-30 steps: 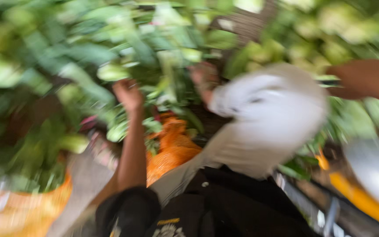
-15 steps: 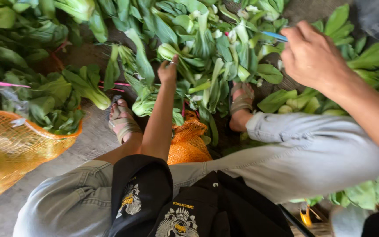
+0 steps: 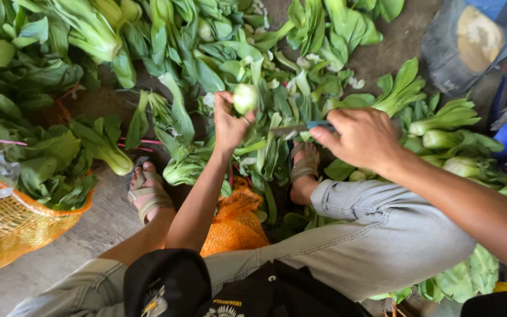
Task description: The person sits on the floor and uses a small knife to trim the base of bok choy stalks. They repeatedly pick up individual heads, cut off the root end, and place the trimmed pieces aside.
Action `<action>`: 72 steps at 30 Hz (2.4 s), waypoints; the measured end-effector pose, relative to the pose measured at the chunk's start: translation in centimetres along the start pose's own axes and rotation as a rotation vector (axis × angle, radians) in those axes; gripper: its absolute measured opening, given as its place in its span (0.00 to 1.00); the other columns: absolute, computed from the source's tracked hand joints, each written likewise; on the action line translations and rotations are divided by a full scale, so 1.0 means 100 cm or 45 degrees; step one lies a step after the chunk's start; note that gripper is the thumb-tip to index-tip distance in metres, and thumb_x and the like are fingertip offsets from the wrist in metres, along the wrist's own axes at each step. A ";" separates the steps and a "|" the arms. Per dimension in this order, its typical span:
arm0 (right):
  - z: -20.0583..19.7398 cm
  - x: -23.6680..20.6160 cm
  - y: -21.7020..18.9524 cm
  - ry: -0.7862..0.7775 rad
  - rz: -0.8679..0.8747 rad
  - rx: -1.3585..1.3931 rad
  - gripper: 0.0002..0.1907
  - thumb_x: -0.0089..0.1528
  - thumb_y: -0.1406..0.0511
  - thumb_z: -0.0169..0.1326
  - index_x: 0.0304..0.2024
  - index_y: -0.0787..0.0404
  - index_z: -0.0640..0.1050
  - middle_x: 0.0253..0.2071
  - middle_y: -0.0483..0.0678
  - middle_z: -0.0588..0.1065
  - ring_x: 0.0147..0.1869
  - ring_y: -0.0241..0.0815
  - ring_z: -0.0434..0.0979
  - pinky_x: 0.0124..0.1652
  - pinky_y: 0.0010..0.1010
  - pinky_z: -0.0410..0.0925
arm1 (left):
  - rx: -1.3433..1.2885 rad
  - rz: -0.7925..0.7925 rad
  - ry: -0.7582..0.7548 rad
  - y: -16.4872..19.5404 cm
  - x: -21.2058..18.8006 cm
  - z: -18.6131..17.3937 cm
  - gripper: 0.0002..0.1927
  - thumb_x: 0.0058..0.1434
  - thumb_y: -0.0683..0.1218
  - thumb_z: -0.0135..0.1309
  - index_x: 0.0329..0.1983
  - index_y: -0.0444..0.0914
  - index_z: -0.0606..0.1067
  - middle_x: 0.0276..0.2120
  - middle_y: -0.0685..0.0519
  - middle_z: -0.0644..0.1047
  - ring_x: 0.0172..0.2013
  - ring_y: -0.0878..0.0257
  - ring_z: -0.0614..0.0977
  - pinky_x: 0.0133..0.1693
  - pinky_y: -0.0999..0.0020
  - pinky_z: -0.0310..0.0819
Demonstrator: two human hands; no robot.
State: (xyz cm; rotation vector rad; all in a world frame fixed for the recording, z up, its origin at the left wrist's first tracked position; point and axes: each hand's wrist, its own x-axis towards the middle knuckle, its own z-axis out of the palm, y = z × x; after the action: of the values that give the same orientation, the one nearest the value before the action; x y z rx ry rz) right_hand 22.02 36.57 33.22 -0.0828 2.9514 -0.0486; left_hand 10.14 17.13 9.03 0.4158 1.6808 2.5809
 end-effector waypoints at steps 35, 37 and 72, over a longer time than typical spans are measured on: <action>-0.034 -0.005 0.013 0.564 -0.154 -0.144 0.28 0.68 0.43 0.48 0.31 0.61 0.72 0.26 0.50 0.73 0.27 0.51 0.77 0.29 0.43 0.69 | 0.401 0.140 -0.069 0.155 -0.056 0.122 0.32 0.68 0.41 0.57 0.70 0.31 0.56 0.51 0.41 0.76 0.49 0.48 0.81 0.53 0.56 0.76; -0.030 -0.002 0.028 0.359 0.154 -0.117 0.28 0.69 0.44 0.45 0.31 0.59 0.73 0.22 0.49 0.73 0.23 0.49 0.76 0.25 0.43 0.68 | 0.345 0.101 -0.064 0.157 -0.062 0.123 0.32 0.69 0.42 0.57 0.69 0.32 0.54 0.51 0.42 0.76 0.49 0.50 0.82 0.53 0.57 0.76; -0.081 0.017 0.077 -0.011 0.197 0.293 0.29 0.41 0.51 0.73 0.41 0.54 0.81 0.40 0.46 0.81 0.46 0.45 0.83 0.52 0.37 0.74 | 0.728 -0.044 0.407 0.083 0.059 -0.092 0.14 0.65 0.45 0.60 0.49 0.33 0.74 0.42 0.47 0.80 0.42 0.58 0.81 0.47 0.64 0.75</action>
State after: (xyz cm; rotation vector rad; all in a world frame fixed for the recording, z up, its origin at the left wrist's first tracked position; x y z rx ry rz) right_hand 18.42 44.41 40.57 0.1761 2.9090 -0.3626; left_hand 3.20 6.52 14.23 -0.0273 2.5057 2.1883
